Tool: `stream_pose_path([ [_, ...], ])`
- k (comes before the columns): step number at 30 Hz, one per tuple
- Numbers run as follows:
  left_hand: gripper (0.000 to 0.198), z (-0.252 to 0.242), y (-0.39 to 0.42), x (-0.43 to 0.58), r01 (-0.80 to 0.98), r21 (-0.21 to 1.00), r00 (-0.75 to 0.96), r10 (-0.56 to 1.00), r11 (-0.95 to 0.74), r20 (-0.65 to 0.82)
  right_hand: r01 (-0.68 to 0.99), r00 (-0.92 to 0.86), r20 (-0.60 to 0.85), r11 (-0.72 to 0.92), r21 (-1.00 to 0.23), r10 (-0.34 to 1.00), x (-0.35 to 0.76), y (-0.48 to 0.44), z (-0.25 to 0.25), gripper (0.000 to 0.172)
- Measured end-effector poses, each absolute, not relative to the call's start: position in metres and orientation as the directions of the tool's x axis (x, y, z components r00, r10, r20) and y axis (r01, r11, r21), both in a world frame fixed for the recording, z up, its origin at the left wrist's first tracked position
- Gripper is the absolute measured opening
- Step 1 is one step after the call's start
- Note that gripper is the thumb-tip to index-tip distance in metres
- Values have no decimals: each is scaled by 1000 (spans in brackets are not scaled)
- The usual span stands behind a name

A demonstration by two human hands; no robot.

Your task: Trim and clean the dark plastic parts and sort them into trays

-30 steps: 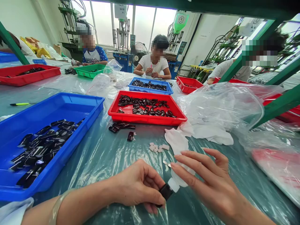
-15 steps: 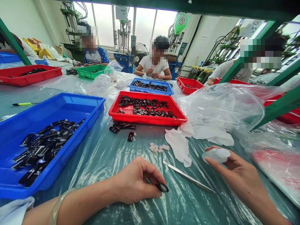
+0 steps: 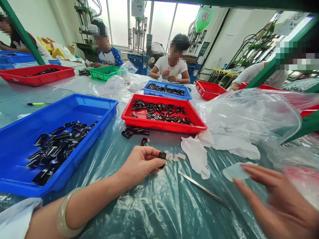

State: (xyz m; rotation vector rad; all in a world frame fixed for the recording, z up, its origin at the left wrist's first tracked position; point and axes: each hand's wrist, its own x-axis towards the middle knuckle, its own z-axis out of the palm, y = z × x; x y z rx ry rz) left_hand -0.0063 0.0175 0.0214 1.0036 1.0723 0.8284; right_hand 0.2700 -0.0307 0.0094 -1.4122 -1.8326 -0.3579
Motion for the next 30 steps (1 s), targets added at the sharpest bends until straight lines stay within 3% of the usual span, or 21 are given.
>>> stream_pose_path([
  [2, 23, 20, 18, -7, -40, 948, 273, 917, 315, -292, 835, -305, 621, 516, -189, 721, 247, -29, 16, 13],
  [4, 22, 18, 18, -8, -6, 955, 274, 919, 298, -285, 767, -416, 564, 609, -204, 713, 228, -19, 17, 12],
  [9, 20, 15, 17, -5, 78, 949, 300, 901, 305, -314, 720, -506, 452, 648, -246, 734, 204, 18, 2, 19],
  [15, 21, 3, 17, 0, 83, 916, 394, 831, 393, -392, 746, -509, 368, 612, -262, 778, 191, 35, -13, 16],
  [21, 19, -8, 17, 0, 114, 923, 442, 813, 368, -379, 769, -429, 351, 540, -342, 833, 192, 30, -17, 16],
  [27, 20, -11, 17, 0, 131, 932, 462, 811, 338, -359, 701, -335, 315, 458, -547, 888, 192, 9, -4, 8],
  [30, 19, -12, 17, -1, 119, 940, 498, 800, 319, -335, 576, -289, 227, 359, -734, 930, 187, 3, 2, 5],
])
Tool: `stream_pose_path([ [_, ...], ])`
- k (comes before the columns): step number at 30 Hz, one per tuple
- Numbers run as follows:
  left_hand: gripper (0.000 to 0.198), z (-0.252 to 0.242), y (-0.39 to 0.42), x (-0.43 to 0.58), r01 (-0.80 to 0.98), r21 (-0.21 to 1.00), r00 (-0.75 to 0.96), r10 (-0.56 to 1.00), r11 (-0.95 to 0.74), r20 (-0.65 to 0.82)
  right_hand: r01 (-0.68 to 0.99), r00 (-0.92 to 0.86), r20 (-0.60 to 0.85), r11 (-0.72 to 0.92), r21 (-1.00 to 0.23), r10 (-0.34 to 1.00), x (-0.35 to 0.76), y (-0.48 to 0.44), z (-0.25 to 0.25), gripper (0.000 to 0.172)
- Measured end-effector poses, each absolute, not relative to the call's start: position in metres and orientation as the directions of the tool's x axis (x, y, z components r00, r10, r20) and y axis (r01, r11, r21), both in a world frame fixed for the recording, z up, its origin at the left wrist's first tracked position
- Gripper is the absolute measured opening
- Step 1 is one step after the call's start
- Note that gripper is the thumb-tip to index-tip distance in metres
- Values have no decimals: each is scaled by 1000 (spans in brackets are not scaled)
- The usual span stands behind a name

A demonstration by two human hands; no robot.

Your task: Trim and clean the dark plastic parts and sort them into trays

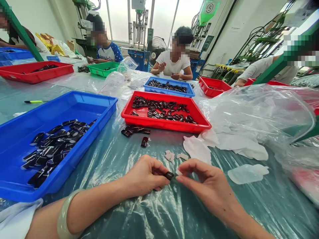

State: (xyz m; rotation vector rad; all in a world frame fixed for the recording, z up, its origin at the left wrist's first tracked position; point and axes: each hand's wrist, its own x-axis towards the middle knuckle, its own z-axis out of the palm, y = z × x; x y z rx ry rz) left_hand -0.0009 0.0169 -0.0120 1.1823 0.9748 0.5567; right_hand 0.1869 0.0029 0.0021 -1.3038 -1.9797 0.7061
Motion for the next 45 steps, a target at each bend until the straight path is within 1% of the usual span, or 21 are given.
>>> stream_pose_path([
  [2, 18, -12, 17, -1, 110, 941, 517, 790, 320, -329, 455, -270, 172, 283, -844, 947, 183, 2, 3, 8],
  [4, 17, -13, 16, -1, 101, 943, 533, 783, 317, -320, 373, -264, 156, 250, -894, 952, 179, 3, 1, 8],
  [10, 14, -14, 16, 0, 93, 953, 570, 769, 289, -289, 295, -263, 202, 278, -914, 943, 172, 1, -5, 1],
  [14, 13, -15, 16, 0, 96, 953, 563, 774, 288, -291, 294, -276, 216, 296, -909, 936, 172, -1, -2, 6],
  [18, 13, -16, 17, 0, 90, 949, 558, 774, 301, -298, 324, -296, 253, 346, -880, 921, 172, -3, -1, 14],
  [23, 14, -19, 18, 0, 81, 955, 564, 777, 285, -280, 383, -319, 347, 455, -804, 882, 171, -6, -2, 20],
  [30, 18, -18, 16, -1, 100, 960, 565, 779, 261, -270, 429, -408, 496, 640, -638, 767, 171, -7, -2, 27],
  [37, 20, -17, 15, -1, 109, 966, 566, 784, 234, -254, 453, -470, 505, 689, -566, 724, 173, -6, 0, 26],
  [40, 20, -17, 15, -1, 101, 965, 563, 786, 241, -255, 455, -467, 511, 692, -561, 721, 173, -7, -1, 24],
  [45, 21, -18, 15, -2, 95, 963, 568, 780, 254, -262, 466, -429, 457, 624, -627, 779, 169, -9, -3, 21],
])
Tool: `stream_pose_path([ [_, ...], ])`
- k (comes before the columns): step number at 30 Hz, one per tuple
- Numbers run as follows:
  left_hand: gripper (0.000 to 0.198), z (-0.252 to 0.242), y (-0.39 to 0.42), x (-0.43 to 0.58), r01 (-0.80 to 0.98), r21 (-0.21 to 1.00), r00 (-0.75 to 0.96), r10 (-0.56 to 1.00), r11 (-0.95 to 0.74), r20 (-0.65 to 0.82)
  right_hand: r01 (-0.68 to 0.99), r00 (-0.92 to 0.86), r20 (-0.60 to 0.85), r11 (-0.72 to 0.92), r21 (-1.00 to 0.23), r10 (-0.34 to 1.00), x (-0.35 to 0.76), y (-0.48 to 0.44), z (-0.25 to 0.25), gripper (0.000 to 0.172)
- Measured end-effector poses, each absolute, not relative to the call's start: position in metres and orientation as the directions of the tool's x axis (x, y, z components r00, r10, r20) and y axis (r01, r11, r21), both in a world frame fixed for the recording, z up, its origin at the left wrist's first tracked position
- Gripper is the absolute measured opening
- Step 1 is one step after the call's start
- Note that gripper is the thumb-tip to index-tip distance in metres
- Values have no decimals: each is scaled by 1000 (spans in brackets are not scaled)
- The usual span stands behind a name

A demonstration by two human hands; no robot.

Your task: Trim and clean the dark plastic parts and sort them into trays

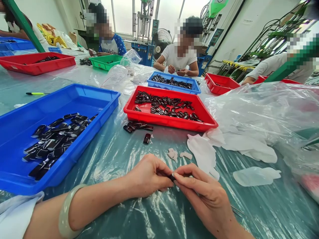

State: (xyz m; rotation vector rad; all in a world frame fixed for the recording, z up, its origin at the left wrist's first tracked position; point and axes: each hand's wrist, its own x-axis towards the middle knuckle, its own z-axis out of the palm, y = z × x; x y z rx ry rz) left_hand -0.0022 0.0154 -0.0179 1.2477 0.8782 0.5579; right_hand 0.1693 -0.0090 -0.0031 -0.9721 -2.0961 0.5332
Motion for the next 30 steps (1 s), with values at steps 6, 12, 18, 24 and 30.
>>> stream_pose_path([
  [6, 19, -18, 16, -2, 113, 959, 561, 780, 261, -278, 472, -440, 409, 593, -652, 799, 170, -8, -2, 21],
  [12, 16, -19, 17, 0, 106, 947, 549, 776, 303, -310, 619, -382, 305, 487, -616, 872, 181, -6, 2, 11],
  [18, 14, -18, 17, 0, 100, 937, 540, 772, 336, -334, 727, -504, 152, 512, -458, 851, 177, -16, -6, 18],
  [24, 13, -20, 17, 0, 93, 939, 545, 773, 331, -327, 731, -470, 189, 500, -465, 862, 178, -18, -6, 20],
  [30, 14, -22, 17, -1, 84, 945, 556, 772, 316, -308, 590, -289, 158, 306, -748, 944, 186, -10, 4, 13],
])
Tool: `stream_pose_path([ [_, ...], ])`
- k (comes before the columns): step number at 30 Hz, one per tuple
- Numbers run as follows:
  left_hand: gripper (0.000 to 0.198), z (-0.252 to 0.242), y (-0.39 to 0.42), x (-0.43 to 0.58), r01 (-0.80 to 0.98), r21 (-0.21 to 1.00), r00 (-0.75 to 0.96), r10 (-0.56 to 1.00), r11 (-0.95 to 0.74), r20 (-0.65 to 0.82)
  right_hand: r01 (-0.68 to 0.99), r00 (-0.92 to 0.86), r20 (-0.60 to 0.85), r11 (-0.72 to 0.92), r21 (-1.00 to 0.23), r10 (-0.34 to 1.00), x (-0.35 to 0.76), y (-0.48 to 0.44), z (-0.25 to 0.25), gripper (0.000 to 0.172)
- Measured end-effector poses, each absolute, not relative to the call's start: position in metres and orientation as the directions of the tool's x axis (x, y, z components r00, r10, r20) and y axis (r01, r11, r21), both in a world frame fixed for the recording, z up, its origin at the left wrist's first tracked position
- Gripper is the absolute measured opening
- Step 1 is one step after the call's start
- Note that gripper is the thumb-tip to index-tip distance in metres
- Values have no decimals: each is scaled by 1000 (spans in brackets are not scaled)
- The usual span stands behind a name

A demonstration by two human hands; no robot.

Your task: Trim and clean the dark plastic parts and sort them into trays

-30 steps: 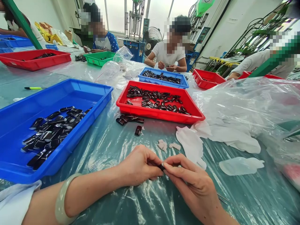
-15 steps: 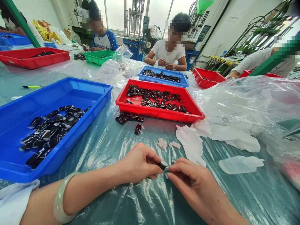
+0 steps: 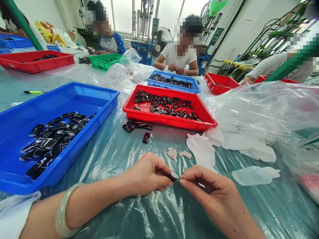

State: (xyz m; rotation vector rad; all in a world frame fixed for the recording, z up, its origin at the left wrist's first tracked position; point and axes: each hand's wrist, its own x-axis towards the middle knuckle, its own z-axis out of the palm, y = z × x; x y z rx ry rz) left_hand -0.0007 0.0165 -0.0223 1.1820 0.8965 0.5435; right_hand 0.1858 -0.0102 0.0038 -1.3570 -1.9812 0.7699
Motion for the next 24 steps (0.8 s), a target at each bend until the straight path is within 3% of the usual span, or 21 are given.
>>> stream_pose_path([
  [3, 13, -24, 17, -1, 74, 945, 548, 778, 320, -306, 454, -217, 141, 228, -861, 966, 183, -8, 2, 11],
  [8, 17, -21, 18, -1, 81, 945, 569, 764, 318, -306, 320, -243, 297, 365, -874, 924, 175, -7, -1, 9],
  [24, 21, -16, 16, 0, 67, 951, 585, 760, 302, -283, 370, -352, 422, 539, -757, 835, 175, -7, -5, 28],
])
